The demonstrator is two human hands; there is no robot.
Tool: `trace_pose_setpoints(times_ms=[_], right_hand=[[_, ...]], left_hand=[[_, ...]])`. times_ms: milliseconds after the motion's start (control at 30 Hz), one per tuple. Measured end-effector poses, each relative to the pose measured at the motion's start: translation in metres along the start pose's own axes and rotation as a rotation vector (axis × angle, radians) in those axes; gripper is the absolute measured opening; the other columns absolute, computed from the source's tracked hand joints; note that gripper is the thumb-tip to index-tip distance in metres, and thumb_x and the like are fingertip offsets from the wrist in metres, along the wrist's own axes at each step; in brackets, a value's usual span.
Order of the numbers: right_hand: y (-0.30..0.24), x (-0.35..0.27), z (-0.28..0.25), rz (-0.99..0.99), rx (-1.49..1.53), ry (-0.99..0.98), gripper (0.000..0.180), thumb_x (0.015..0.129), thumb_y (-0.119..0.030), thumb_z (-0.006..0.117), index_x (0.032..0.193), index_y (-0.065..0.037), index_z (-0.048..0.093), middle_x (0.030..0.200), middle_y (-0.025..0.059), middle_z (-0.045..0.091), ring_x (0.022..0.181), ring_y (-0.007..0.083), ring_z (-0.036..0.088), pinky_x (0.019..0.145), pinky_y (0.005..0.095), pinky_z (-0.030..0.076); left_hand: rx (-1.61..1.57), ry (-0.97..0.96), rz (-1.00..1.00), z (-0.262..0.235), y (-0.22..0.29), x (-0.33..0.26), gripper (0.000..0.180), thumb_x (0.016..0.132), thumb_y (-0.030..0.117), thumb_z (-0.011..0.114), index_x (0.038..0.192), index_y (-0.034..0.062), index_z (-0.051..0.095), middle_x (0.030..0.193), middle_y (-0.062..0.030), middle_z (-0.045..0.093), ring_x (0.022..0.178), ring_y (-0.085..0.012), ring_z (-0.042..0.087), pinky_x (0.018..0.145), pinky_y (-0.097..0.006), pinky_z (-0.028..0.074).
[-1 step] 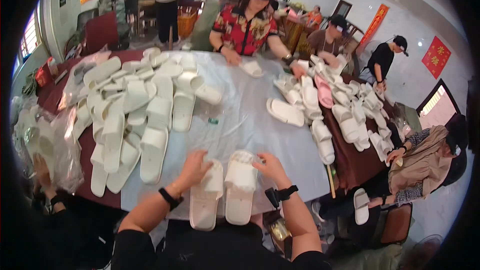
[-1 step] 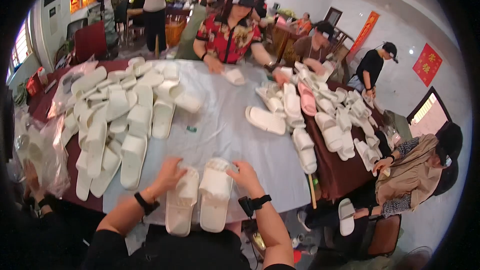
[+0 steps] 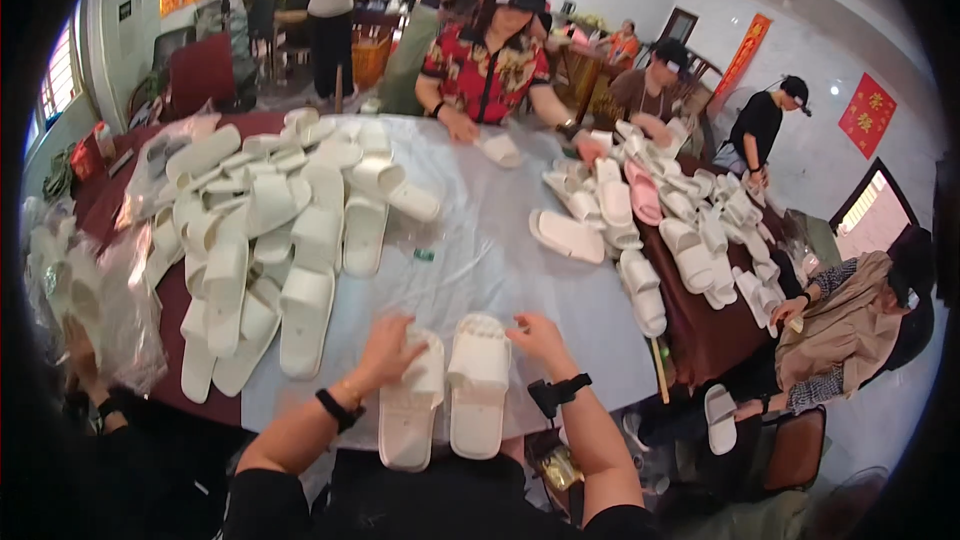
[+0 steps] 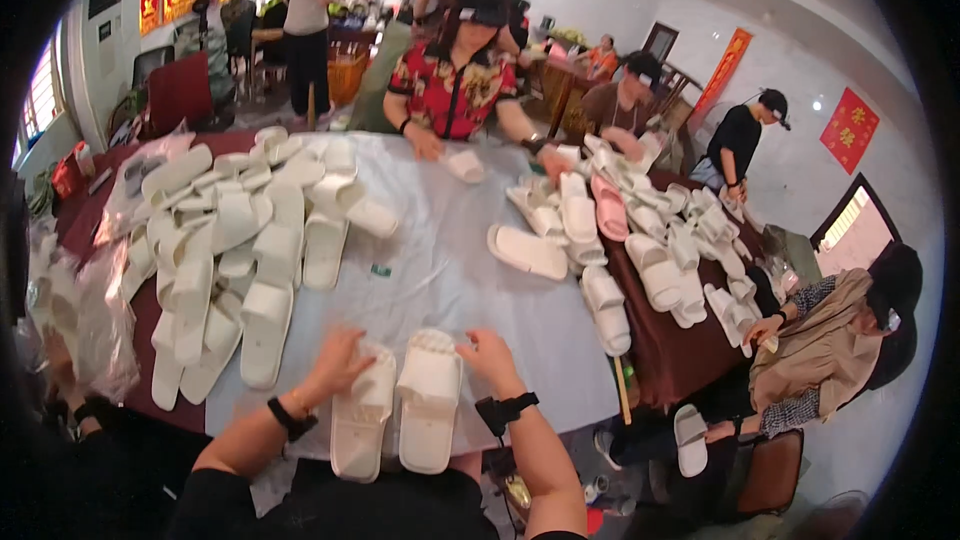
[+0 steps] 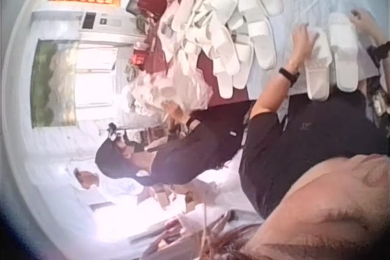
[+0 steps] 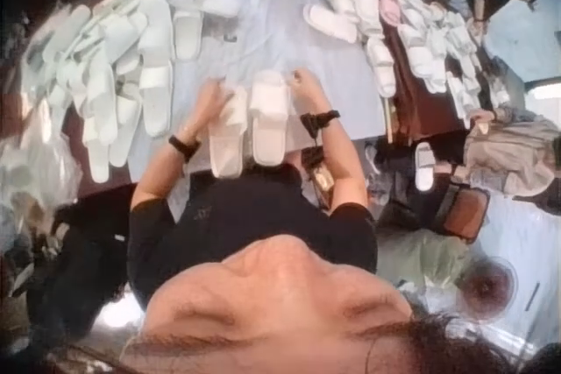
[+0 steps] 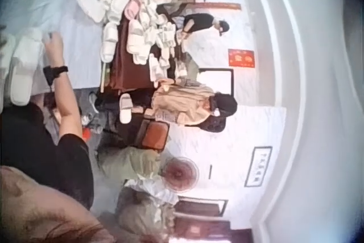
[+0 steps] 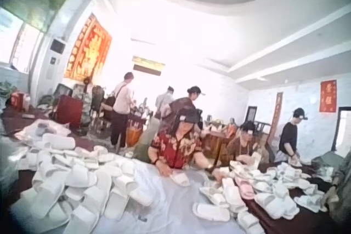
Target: Assembling white plastic sandals by hand at a manufacturing table.
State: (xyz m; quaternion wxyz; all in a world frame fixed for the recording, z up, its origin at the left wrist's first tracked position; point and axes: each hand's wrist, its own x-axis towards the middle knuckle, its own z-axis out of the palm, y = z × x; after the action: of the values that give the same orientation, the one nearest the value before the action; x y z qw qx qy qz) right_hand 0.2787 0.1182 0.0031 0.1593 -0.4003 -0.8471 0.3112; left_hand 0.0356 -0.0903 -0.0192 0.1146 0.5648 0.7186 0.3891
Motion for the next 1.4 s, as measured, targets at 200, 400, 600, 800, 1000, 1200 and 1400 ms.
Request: trace_pose_setpoints(times_ms=[200,400,600,800,1000,1200,1400], right_hand=[[0.016,0.043,0.028,0.114,-0.321,0.063,0.032,0.077,-0.03,0.064,0.088,0.0,0.07,0.09,0.0228,0.067,0.085,0.0375,0.065,0.078,0.044,0.051],[0.017,0.052,0.034,0.193,-0.381,0.03,0.026,0.076,-0.023,0.062,0.086,-0.001,0.07,0.088,0.022,0.068,0.086,0.0384,0.065,0.077,0.0449,0.052],[0.044,0.026,0.021,0.093,-0.17,0.111,0.022,0.075,-0.02,0.061,0.085,-0.002,0.067,0.081,0.0193,0.068,0.077,0.0327,0.066,0.071,0.0407,0.052],[0.035,0.0,0.007,0.061,0.221,0.03,0.025,0.077,-0.012,0.061,0.1,-0.004,0.067,0.068,0.0059,0.063,0.061,0.0128,0.058,0.057,0.0278,0.047],[-0.001,-0.024,-0.025,0.112,0.702,-0.081,0.024,0.084,-0.007,0.057,0.104,0.003,0.066,0.079,0.0048,0.065,0.068,0.0115,0.06,0.063,0.0251,0.049],[0.001,-0.045,-0.05,0.017,0.71,0.09,0.021,0.085,-0.004,0.059,0.104,0.003,0.066,0.088,0.008,0.067,0.077,0.0135,0.064,0.069,0.0258,0.051],[0.051,-0.063,-0.083,0.153,0.856,0.685,0.016,0.089,-0.01,0.062,0.102,0.0,0.064,0.077,0.003,0.062,0.062,0.011,0.058,0.058,0.0232,0.047]], left_hand=[[0.123,-0.059,0.168,0.0,0.018,-0.033,0.065,0.077,0.044,0.071,0.124,0.0017,0.053,0.126,-0.0231,0.052,0.117,-0.0401,0.048,0.098,-0.046,0.039],[0.085,0.024,-0.007,0.02,0.01,-0.026,0.065,0.076,0.045,0.071,0.122,0.0018,0.054,0.128,-0.0241,0.051,0.117,-0.0389,0.047,0.1,-0.045,0.038],[0.259,-0.268,0.24,-0.008,0.029,-0.035,0.077,0.078,0.057,0.065,0.134,0.0082,0.048,0.14,-0.0252,0.04,0.131,-0.042,0.034,0.106,-0.052,0.029],[0.159,-0.161,0.029,0.03,0.005,-0.036,0.088,0.077,0.068,0.058,0.14,0.01,0.041,0.146,-0.0245,0.033,0.136,-0.0433,0.026,0.109,-0.054,0.022],[0.202,-0.212,0.29,0.022,-0.039,0.025,0.062,0.09,0.049,0.052,0.136,0.0089,0.045,0.144,-0.0208,0.039,0.133,-0.0439,0.032,0.108,-0.054,0.028],[0.328,-0.34,-0.113,-0.008,-0.045,0.04,0.062,0.092,0.047,0.047,0.135,0.0025,0.044,0.147,-0.0193,0.035,0.138,-0.038,0.028,0.109,-0.053,0.025],[0.422,-0.272,-0.142,-0.012,-0.035,0.034,0.07,0.091,0.051,0.046,0.138,-0.0006,0.04,0.15,-0.0181,0.03,0.141,-0.0344,0.021,0.11,-0.054,0.022]])
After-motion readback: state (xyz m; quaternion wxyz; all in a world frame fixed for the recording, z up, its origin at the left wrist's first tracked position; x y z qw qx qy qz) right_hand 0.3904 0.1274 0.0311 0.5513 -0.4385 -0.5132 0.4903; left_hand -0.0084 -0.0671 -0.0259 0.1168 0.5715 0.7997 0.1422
